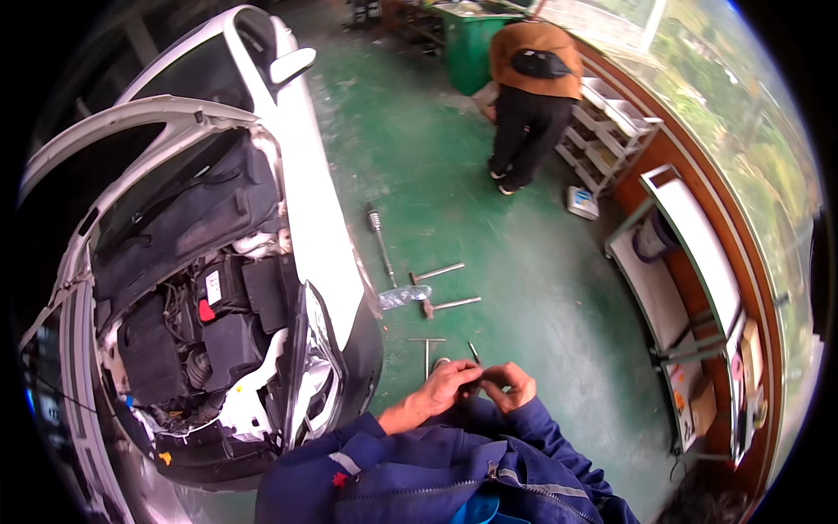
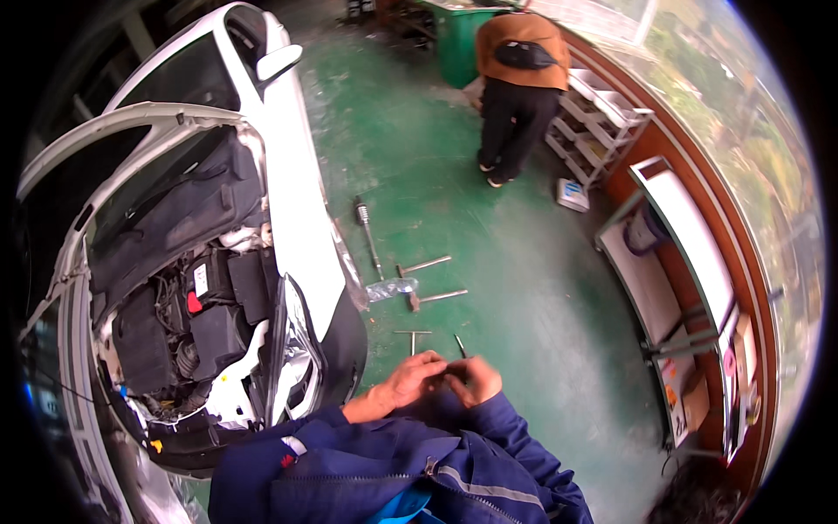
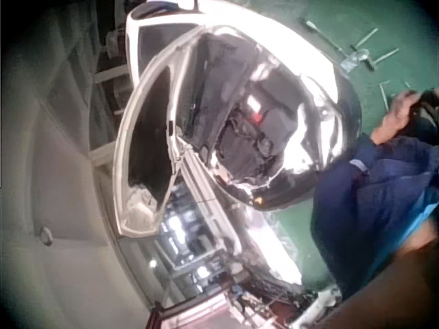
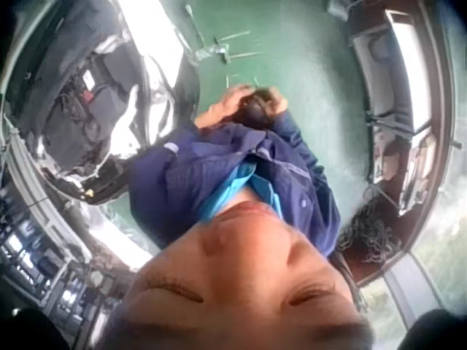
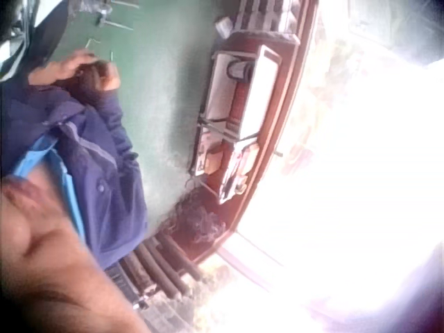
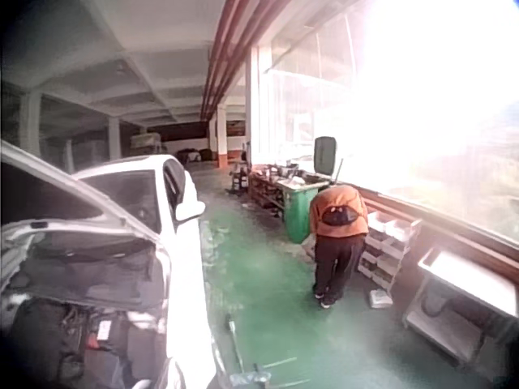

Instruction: The person retrieves a small metal part from a storage bin and a screwdriver from a tool drawer. They then walk to a white car with its hood open and use the screwdriver to tighten screws on the front plastic bumper cover.

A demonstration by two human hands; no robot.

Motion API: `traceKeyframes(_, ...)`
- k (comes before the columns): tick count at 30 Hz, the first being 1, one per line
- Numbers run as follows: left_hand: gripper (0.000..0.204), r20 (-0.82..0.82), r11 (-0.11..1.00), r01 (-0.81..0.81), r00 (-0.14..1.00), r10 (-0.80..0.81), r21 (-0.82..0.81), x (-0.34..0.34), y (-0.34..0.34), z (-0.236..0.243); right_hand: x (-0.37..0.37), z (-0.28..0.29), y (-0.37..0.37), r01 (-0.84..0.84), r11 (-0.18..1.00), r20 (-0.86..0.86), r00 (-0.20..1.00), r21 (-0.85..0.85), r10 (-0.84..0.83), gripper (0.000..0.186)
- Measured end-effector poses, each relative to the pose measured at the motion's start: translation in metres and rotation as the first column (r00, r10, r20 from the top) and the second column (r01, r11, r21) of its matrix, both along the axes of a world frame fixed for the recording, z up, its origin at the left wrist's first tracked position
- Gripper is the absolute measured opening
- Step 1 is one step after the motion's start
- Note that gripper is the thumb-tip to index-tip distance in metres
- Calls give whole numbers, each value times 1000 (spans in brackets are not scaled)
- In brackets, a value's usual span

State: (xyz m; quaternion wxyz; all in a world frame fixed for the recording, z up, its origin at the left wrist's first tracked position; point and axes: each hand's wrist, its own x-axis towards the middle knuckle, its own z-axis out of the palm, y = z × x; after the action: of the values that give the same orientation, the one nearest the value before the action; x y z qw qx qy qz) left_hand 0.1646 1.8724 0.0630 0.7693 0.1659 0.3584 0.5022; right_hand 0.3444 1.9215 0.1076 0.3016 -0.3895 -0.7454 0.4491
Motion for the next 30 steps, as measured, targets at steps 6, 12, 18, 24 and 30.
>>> traceKeyframes(6, 15, 8, 982, -118, 993, 120, -149, -72, 113, -21, -81, -33, 130, -99, 973, -26, 995, -210, 95, 17)
traceKeyframes(12, 16, -17, 961, -240, 971, 240, -136, -147, 239, -57, -170, -45, 295, -290, 944, 4, 956, -157, 294, 17)
traceKeyframes(18, 19, -132, 864, -466, 885, 447, -193, -243, 433, -66, -287, -64, 508, -384, 879, -83, 923, -283, 377, 19)
traceKeyframes(24, 16, -65, 821, -527, 847, 527, -221, -336, 634, -35, -388, -47, 713, -372, 845, -76, 925, -384, 372, 18)
traceKeyframes(30, 12, -20, 774, -575, 806, 592, -266, -411, 753, -17, -466, -31, 841, -490, 850, -101, 872, -193, 480, 16)
